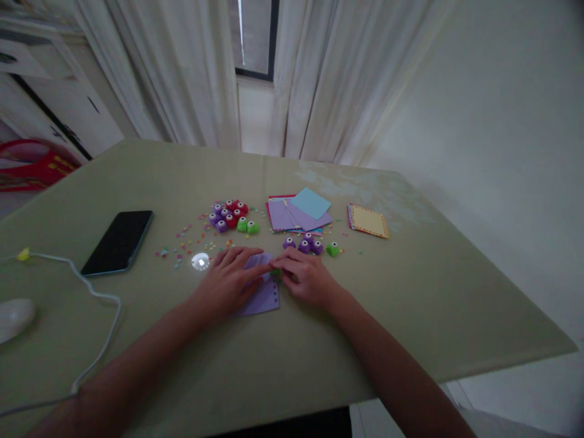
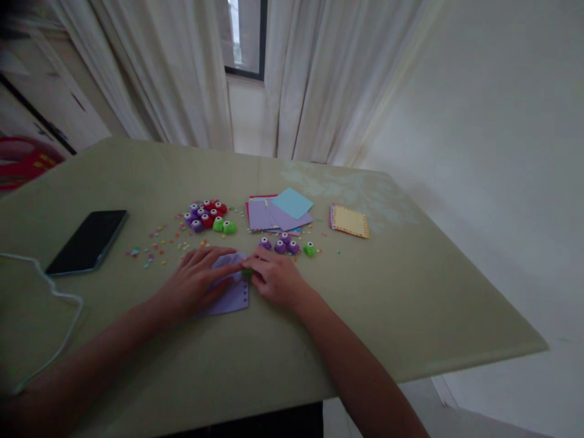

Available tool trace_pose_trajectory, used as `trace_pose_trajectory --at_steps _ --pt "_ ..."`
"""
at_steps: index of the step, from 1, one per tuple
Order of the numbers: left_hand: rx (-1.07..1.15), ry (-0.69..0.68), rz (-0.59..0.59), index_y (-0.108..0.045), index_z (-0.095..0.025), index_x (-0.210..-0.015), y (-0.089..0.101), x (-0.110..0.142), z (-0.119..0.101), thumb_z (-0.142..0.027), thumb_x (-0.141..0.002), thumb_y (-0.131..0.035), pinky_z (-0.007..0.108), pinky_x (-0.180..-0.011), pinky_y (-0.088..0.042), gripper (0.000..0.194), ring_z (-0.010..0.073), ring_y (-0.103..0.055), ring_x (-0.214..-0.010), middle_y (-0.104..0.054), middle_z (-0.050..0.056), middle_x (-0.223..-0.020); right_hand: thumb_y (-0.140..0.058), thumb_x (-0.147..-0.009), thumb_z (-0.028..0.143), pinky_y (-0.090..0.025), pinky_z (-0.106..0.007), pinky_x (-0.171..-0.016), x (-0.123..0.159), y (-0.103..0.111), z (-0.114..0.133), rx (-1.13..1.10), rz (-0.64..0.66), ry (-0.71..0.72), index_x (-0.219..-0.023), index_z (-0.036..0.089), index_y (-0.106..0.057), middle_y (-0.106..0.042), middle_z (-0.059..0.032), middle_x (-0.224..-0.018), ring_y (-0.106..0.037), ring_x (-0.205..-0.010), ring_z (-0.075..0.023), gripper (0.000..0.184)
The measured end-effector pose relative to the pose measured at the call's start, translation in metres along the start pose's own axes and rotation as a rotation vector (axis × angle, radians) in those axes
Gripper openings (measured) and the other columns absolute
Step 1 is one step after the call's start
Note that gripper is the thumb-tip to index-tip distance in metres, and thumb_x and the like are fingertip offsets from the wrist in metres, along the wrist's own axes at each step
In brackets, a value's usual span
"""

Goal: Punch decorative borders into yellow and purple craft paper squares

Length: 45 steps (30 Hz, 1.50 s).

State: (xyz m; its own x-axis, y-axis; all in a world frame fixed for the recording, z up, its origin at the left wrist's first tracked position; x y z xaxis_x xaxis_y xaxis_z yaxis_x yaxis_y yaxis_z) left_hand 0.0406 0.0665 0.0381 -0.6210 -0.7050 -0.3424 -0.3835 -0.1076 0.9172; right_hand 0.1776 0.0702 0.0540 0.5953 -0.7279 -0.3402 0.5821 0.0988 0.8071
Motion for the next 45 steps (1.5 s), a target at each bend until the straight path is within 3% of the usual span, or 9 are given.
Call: trace_pose_trajectory --at_steps 6,16,20,24,28,31,37,42,45 --pt "-0.070 0.038 0.031 -0.073 -0.043 -0.138 0.004 -0.006 -0.003 -0.002 -0.094 -0.056 0.054 -0.104 -0.048 0.063 0.0345 -0.057 -0.131 -0.068 0.004 -0.146 -0.063 -0.094 0.004 -0.059 -0.032 -0.091 -0.002 0.000 0.001 0.030 0.043 -0.018 -0.121 0.021 -0.075 -0.074 -0.0087 -0.119 -0.072 -0.104 -0.0213 0.035" --pt "-0.125 0.021 0.032 -0.077 -0.042 -0.131 0.010 -0.012 -0.011 -0.007 -0.101 -0.055 0.050 -0.100 -0.048 0.052 0.0331 -0.060 -0.128 -0.072 0.006 -0.139 -0.063 -0.089 0.003 -0.061 -0.034 -0.093 0.003 -0.002 0.000 0.018 -0.054 -0.047 -0.114 0.020 -0.077 -0.075 -0.0093 -0.113 -0.073 -0.101 -0.0220 0.033" --pt "-0.122 -0.005 0.029 -0.069 -0.043 -0.144 0.004 -0.005 -0.011 -0.004 -0.099 -0.055 0.046 -0.098 -0.048 0.061 0.0313 -0.060 -0.127 -0.072 0.006 -0.139 -0.060 -0.090 0.004 -0.061 -0.036 -0.095 0.012 0.001 0.005 -0.037 -0.199 -0.012 -0.123 0.020 -0.076 -0.076 -0.0107 -0.116 -0.073 -0.106 -0.0226 0.040" --pt "-0.101 -0.031 0.021 -0.058 -0.040 -0.156 -0.006 0.000 -0.009 -0.002 -0.097 -0.053 0.049 -0.108 -0.046 0.071 0.0307 -0.058 -0.135 -0.065 0.006 -0.153 -0.064 -0.098 0.015 -0.061 -0.038 -0.097 0.014 0.004 -0.002 -0.050 -0.244 -0.077 -0.127 0.020 -0.075 -0.075 -0.0126 -0.121 -0.073 -0.109 -0.0235 0.031" --pt "0.027 -0.076 -0.055 -0.054 -0.033 -0.160 0.001 -0.002 -0.011 -0.008 -0.102 -0.047 0.047 -0.112 -0.046 0.063 0.0269 -0.061 -0.133 -0.065 0.009 -0.155 -0.069 -0.102 0.025 -0.057 -0.041 -0.108 0.010 0.004 -0.004 -0.015 -0.223 -0.075 -0.142 0.021 -0.068 -0.075 -0.0138 -0.130 -0.070 -0.121 -0.0251 0.040" --pt "0.098 -0.065 -0.086 -0.057 -0.026 -0.156 0.008 -0.002 -0.007 -0.028 -0.109 -0.049 0.049 -0.116 -0.045 0.047 0.0280 -0.062 -0.135 -0.066 0.012 -0.153 -0.070 -0.102 0.026 -0.056 -0.042 -0.108 0.008 -0.001 -0.005 0.015 -0.186 -0.066 -0.141 0.021 -0.068 -0.077 -0.0131 -0.126 -0.071 -0.120 -0.0253 0.039" --pt "0.094 -0.012 0.093 -0.056 -0.021 -0.158 -0.013 0.003 0.009 -0.054 -0.106 -0.058 0.056 -0.124 -0.038 0.062 0.0335 -0.056 -0.147 -0.058 0.015 -0.162 -0.077 -0.098 0.025 -0.054 -0.045 -0.105 0.012 0.019 -0.026 0.119 -0.293 -0.156 -0.109 0.022 -0.077 -0.077 -0.0106 -0.113 -0.070 -0.112 -0.0277 0.011" --pt "0.126 0.015 0.127 -0.059 -0.021 -0.156 -0.013 0.001 0.013 -0.056 -0.104 -0.061 0.055 -0.124 -0.038 0.063 0.0339 -0.056 -0.146 -0.058 0.015 -0.162 -0.078 -0.094 0.020 -0.052 -0.050 -0.102 0.028 0.046 -0.049 0.304 -0.458 -0.319 -0.106 0.022 -0.077 -0.071 -0.0127 -0.117 -0.065 -0.113 -0.0314 0.012" --pt "0.137 0.027 0.151 -0.058 -0.019 -0.156 -0.011 -0.001 0.012 -0.055 -0.103 -0.061 0.055 -0.124 -0.038 0.064 0.0340 -0.055 -0.147 -0.058 0.015 -0.163 -0.073 -0.098 0.021 -0.051 -0.049 -0.101 0.029 0.047 -0.043 0.360 -0.498 -0.319 -0.111 0.023 -0.076 -0.070 -0.0122 -0.117 -0.064 -0.112 -0.0312 0.014"
Point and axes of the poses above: each hand's wrist, its own x-axis away from the middle knuckle, its own y-axis out of the back of the hand, z = x × y, the point moved 10 cm from there along -x, towards the middle knuckle
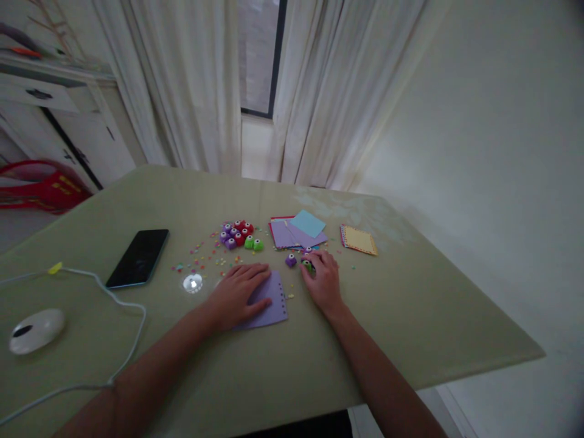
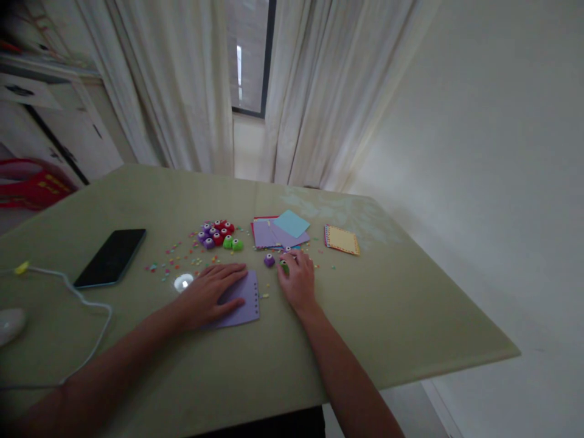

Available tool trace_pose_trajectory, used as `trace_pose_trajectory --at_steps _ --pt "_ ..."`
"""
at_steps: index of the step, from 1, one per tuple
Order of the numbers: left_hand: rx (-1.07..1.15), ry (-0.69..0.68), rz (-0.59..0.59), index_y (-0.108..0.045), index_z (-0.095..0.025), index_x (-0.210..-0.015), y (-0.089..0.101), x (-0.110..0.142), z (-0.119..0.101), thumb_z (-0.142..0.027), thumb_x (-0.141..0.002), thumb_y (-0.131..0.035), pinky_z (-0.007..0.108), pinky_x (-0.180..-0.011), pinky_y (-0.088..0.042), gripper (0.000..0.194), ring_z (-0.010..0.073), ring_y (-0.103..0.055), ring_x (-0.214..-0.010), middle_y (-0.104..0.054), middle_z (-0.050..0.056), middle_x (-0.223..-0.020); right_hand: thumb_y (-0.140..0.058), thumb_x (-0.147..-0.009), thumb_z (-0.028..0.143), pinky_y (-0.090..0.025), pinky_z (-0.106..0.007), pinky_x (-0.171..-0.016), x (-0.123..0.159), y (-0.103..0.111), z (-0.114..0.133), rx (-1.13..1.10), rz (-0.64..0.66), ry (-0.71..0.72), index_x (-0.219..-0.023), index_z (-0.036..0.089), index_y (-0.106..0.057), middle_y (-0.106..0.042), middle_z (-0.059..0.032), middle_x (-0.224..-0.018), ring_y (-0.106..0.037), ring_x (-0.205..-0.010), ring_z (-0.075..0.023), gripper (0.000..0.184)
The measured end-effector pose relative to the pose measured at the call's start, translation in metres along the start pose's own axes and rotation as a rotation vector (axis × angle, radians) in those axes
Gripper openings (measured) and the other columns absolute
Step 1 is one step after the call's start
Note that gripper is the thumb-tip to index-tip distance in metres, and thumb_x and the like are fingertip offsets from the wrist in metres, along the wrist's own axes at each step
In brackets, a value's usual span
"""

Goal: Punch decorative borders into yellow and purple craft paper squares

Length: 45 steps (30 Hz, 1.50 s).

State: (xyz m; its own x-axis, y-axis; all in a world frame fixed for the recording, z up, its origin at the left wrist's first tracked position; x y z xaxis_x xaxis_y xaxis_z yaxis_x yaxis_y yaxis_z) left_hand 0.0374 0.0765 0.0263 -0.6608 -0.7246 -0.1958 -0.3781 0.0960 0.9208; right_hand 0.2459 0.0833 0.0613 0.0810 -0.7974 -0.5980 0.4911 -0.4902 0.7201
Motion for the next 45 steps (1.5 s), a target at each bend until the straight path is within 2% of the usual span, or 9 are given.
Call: trace_pose_trajectory --at_steps 3,8,13,16,22,27,33,40,45 --pt "0.017 -0.004 0.006 -0.059 -0.019 -0.155 0.003 -0.001 -0.002 -0.053 -0.102 -0.063 0.055 -0.124 -0.039 0.063 0.0338 -0.056 -0.147 -0.058 0.015 -0.163 -0.066 -0.104 0.022 -0.049 -0.047 -0.102 -0.013 -0.012 0.030 -0.016 0.053 0.089 -0.112 0.023 -0.076 -0.072 -0.0113 -0.113 -0.064 -0.110 -0.0298 0.013" --pt "0.063 -0.015 0.049 -0.060 -0.016 -0.155 0.004 -0.002 0.001 -0.047 -0.099 -0.067 0.057 -0.126 -0.040 0.065 0.0367 -0.055 -0.149 -0.057 0.018 -0.163 -0.066 -0.103 0.022 -0.047 -0.041 -0.108 -0.071 -0.076 0.084 0.057 0.387 0.175 -0.129 0.020 -0.071 -0.072 -0.0125 -0.131 -0.063 -0.124 -0.0290 0.027" --pt "0.118 -0.006 0.124 -0.058 -0.015 -0.157 0.005 -0.001 0.004 -0.046 -0.097 -0.069 0.056 -0.130 -0.036 0.069 0.0364 -0.050 -0.154 -0.054 0.016 -0.166 -0.075 -0.097 0.024 -0.049 -0.034 -0.100 -0.102 -0.118 0.092 0.145 0.550 0.145 -0.121 0.020 -0.075 -0.079 -0.0107 -0.121 -0.070 -0.115 -0.0261 0.024" --pt "0.134 -0.003 0.157 -0.058 -0.017 -0.158 0.005 0.001 0.004 -0.048 -0.097 -0.069 0.057 -0.131 -0.034 0.070 0.0366 -0.047 -0.156 -0.053 0.016 -0.167 -0.078 -0.097 0.031 -0.049 -0.036 -0.097 -0.092 -0.113 0.080 0.194 0.551 0.076 -0.116 0.019 -0.077 -0.081 -0.0118 -0.113 -0.072 -0.111 -0.0285 0.022" --pt "0.124 -0.007 0.104 -0.053 -0.017 -0.161 0.005 0.002 0.002 -0.070 -0.092 -0.072 0.059 -0.131 -0.034 0.089 0.0396 -0.048 -0.155 -0.050 0.018 -0.169 -0.080 -0.097 0.028 -0.044 -0.045 -0.107 -0.039 -0.068 0.060 0.222 0.558 0.020 -0.116 0.021 -0.079 -0.082 -0.0113 -0.119 -0.067 -0.123 -0.0325 0.020" --pt "0.101 0.025 0.131 -0.054 -0.018 -0.161 -0.004 0.002 0.009 -0.069 -0.093 -0.072 0.058 -0.129 -0.036 0.087 0.0384 -0.046 -0.156 -0.049 0.016 -0.169 -0.081 -0.098 0.023 -0.042 -0.052 -0.110 -0.011 -0.035 0.033 0.127 0.448 -0.049 -0.126 0.024 -0.079 -0.082 -0.0102 -0.124 -0.067 -0.124 -0.0323 0.029" --pt "0.037 0.000 0.077 -0.054 -0.019 -0.161 -0.006 0.005 0.009 -0.064 -0.101 -0.063 0.056 -0.128 -0.039 0.075 0.0362 -0.050 -0.153 -0.051 0.014 -0.168 -0.078 -0.095 0.010 -0.051 -0.044 -0.109 -0.002 -0.038 0.030 -0.132 0.528 0.002 -0.129 0.017 -0.078 -0.080 -0.0143 -0.128 -0.072 -0.122 -0.0284 0.035" --pt "-0.013 -0.041 0.015 -0.053 -0.020 -0.161 -0.006 0.009 0.001 -0.065 -0.103 -0.059 0.057 -0.126 -0.041 0.073 0.0366 -0.052 -0.150 -0.053 0.014 -0.167 -0.078 -0.091 0.012 -0.058 -0.030 -0.079 0.004 -0.040 0.027 -0.452 0.529 -0.211 -0.120 0.015 -0.079 -0.082 -0.0079 -0.103 -0.074 -0.083 -0.0180 0.029" --pt "-0.025 -0.048 -0.006 -0.052 -0.020 -0.162 -0.002 0.009 -0.002 -0.063 -0.105 -0.058 0.055 -0.126 -0.041 0.072 0.0360 -0.053 -0.150 -0.054 0.014 -0.166 -0.077 -0.093 0.017 -0.055 -0.026 -0.073 0.006 -0.042 0.031 -0.599 0.561 -0.258 -0.117 0.015 -0.078 -0.079 -0.0043 -0.093 -0.070 -0.078 -0.0152 0.025"
Point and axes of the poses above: each hand's wrist, its own x-axis away from the middle knuckle, its own y-axis out of the back of the hand, z = x × y, the point moved 10 cm from there along -x, towards the middle knuckle
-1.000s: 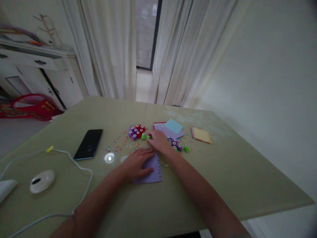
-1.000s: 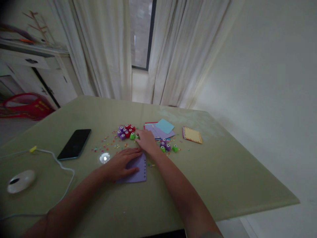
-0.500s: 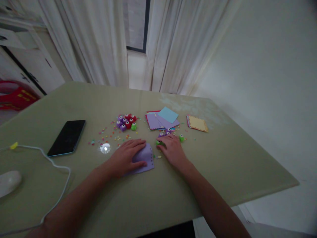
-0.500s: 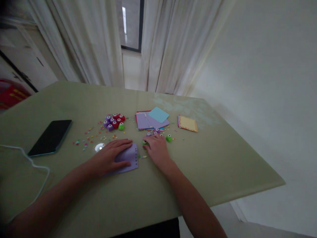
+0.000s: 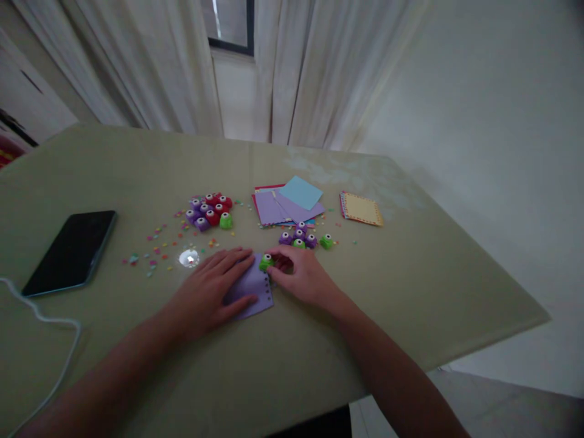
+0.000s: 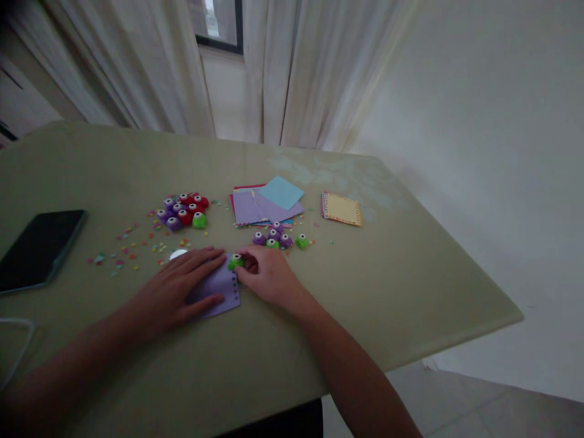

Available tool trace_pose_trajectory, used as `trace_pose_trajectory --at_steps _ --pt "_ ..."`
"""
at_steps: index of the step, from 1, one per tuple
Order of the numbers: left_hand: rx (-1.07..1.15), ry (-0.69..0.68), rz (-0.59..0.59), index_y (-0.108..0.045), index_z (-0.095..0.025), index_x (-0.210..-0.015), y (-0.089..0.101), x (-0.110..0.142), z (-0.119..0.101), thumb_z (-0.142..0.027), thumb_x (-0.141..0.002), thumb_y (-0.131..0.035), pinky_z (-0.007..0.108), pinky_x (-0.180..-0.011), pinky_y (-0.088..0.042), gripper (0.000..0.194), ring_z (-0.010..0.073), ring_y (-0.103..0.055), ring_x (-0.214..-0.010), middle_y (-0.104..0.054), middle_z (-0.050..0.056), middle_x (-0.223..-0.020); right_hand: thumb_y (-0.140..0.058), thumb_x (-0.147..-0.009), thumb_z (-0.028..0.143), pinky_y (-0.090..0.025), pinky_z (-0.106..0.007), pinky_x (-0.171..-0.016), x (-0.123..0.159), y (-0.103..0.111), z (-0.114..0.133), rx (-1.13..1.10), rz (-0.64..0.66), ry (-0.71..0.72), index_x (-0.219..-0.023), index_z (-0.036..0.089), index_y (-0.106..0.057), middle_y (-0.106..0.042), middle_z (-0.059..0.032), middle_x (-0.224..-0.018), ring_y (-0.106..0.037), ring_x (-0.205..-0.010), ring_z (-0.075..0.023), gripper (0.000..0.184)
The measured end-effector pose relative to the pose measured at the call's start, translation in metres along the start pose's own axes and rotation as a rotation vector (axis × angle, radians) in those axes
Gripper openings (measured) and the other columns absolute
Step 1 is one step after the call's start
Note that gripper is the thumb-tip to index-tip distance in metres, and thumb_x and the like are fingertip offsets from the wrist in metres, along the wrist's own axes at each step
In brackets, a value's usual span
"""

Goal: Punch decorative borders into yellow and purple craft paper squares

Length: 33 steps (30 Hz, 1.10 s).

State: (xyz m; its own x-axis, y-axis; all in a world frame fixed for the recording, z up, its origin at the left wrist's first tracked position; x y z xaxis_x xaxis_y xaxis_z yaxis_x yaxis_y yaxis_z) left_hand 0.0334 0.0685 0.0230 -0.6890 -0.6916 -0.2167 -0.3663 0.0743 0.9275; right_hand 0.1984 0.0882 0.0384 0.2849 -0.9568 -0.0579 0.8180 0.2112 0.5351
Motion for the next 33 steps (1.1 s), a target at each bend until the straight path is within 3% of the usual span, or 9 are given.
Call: trace_pose_trajectory --at_steps 6,16,29,33 --pt "0.017 0.023 0.035 -0.053 -0.018 -0.161 -0.0015 -0.0012 0.0008 -0.065 -0.105 -0.055 0.058 -0.126 -0.042 0.073 0.0371 -0.052 -0.151 -0.053 0.015 -0.167 -0.076 -0.088 0.012 -0.055 -0.029 -0.074 -0.0030 0.0079 -0.0101 0.064 -0.058 -0.037 -0.111 0.015 -0.077 -0.079 -0.0056 -0.097 -0.070 -0.077 -0.0161 0.023" --pt "0.051 0.051 0.052 -0.049 -0.018 -0.163 -0.0037 -0.0003 0.0034 -0.065 -0.105 -0.055 0.053 -0.128 -0.040 0.074 0.0345 -0.050 -0.153 -0.051 0.014 -0.169 -0.077 -0.088 0.011 -0.057 -0.031 -0.081 -0.0029 0.0083 -0.0029 0.174 -0.077 0.040 -0.111 0.017 -0.078 -0.079 -0.0081 -0.106 -0.072 -0.088 -0.0190 0.024" --pt "0.061 0.049 0.041 -0.049 -0.019 -0.163 -0.0041 0.0000 0.0033 -0.063 -0.107 -0.054 0.051 -0.128 -0.041 0.072 0.0334 -0.049 -0.154 -0.050 0.013 -0.169 -0.078 -0.090 0.012 -0.058 -0.029 -0.079 -0.0048 0.0011 -0.0064 0.072 -0.042 0.045 -0.115 0.016 -0.077 -0.078 -0.0069 -0.104 -0.072 -0.087 -0.0177 0.025" --pt "0.022 0.034 0.046 -0.048 -0.020 -0.164 -0.0050 -0.0002 0.0017 -0.065 -0.106 -0.054 0.055 -0.130 -0.036 0.074 0.0346 -0.048 -0.155 -0.050 0.013 -0.170 -0.075 -0.094 0.013 -0.059 -0.032 -0.089 -0.0051 0.0030 -0.0038 0.076 -0.065 0.085 -0.120 0.018 -0.076 -0.079 -0.0079 -0.112 -0.074 -0.094 -0.0184 0.026"
Point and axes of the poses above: each hand's wrist, its own x-axis away from the middle knuckle, its own y-axis out of the back of the hand, z = x × y, the point moved 10 cm from there along -x, towards the middle knuckle
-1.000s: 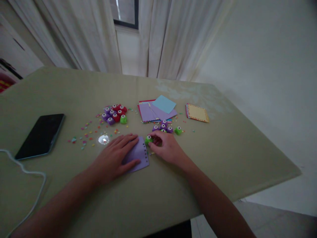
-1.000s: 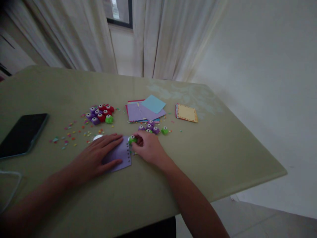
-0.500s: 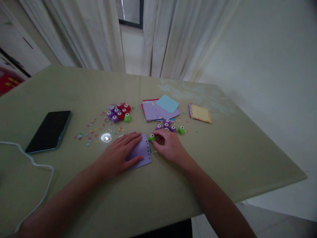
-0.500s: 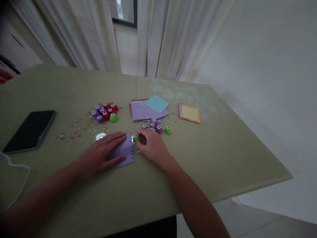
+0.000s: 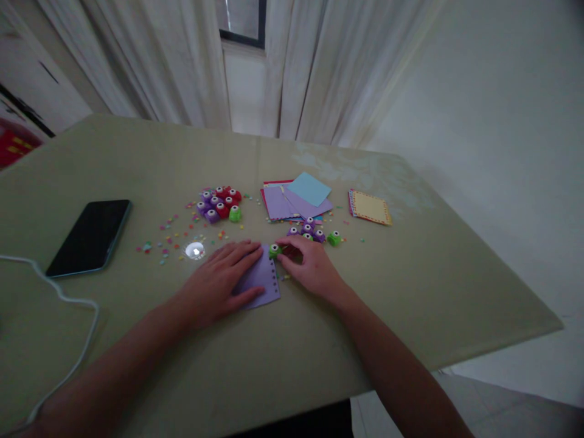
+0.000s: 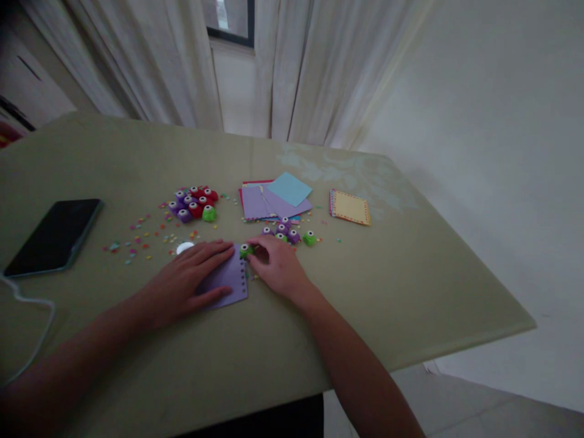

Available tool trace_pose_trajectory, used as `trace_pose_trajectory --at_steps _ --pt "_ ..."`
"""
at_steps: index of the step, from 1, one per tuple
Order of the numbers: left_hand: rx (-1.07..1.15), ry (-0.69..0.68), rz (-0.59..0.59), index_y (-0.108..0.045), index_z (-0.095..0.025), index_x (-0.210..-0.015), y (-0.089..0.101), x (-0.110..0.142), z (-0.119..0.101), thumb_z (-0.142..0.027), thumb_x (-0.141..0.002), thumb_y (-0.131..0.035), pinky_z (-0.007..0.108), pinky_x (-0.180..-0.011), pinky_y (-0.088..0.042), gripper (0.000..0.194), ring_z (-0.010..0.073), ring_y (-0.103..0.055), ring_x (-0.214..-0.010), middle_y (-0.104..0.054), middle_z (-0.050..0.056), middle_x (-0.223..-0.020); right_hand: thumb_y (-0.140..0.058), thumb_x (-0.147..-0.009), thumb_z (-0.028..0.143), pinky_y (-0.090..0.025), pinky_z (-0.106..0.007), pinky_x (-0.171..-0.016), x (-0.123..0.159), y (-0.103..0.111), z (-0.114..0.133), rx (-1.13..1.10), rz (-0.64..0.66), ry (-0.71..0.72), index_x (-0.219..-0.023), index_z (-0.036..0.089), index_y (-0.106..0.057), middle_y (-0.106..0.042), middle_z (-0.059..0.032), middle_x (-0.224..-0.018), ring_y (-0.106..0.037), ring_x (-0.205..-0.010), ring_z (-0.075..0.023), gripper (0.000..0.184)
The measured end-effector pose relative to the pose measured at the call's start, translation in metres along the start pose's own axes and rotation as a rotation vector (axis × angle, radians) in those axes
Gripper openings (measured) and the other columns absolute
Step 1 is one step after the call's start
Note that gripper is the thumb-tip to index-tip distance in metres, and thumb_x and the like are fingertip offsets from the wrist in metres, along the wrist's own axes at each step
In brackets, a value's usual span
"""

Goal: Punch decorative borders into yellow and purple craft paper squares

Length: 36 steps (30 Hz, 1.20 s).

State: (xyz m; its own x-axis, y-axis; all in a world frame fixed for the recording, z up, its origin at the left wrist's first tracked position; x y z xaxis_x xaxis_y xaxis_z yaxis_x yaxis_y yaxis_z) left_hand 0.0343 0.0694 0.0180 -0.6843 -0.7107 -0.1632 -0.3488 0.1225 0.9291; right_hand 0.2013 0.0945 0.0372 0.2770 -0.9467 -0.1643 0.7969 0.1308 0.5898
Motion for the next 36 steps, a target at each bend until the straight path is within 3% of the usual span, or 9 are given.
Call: trace_pose_trajectory --at_steps 11,20,36 --pt "0.011 0.004 0.002 -0.043 -0.026 -0.168 0.0005 -0.0006 -0.0020 -0.064 -0.106 -0.055 0.059 -0.134 -0.025 0.075 0.0347 -0.048 -0.154 -0.052 0.010 -0.169 -0.073 -0.101 0.019 -0.056 -0.033 -0.096 -0.0014 -0.0021 0.0072 0.074 0.023 0.091 -0.122 0.021 -0.077 -0.081 -0.0076 -0.116 -0.075 -0.101 -0.0203 0.022" --pt "0.022 -0.014 0.012 -0.046 -0.020 -0.166 0.0026 -0.0016 -0.0035 -0.064 -0.106 -0.053 0.056 -0.133 -0.029 0.075 0.0336 -0.051 -0.153 -0.052 0.013 -0.168 -0.071 -0.104 0.023 -0.056 -0.033 -0.096 -0.0027 -0.0049 0.0029 0.109 0.011 0.104 -0.124 0.021 -0.077 -0.081 -0.0085 -0.116 -0.075 -0.101 -0.0211 0.022" --pt "0.035 -0.001 0.007 -0.046 -0.023 -0.166 0.0038 -0.0022 -0.0040 -0.064 -0.106 -0.055 0.056 -0.131 -0.032 0.074 0.0341 -0.051 -0.152 -0.052 0.012 -0.168 -0.070 -0.102 0.022 -0.056 -0.034 -0.097 -0.0013 -0.0038 0.0073 0.087 0.036 0.122 -0.123 0.021 -0.077 -0.081 -0.0076 -0.116 -0.075 -0.103 -0.0216 0.022"
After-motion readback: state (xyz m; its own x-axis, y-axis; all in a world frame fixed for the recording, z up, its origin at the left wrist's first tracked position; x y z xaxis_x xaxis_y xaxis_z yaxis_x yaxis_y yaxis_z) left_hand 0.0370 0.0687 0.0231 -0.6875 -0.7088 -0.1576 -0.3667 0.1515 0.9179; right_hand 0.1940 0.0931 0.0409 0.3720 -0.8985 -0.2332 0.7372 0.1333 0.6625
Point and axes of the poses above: each hand's wrist, its own x-axis away from the middle knuckle, its own y-axis out of the back of the hand, z = x × y, the point moved 10 cm from there along -x, towards the middle knuckle
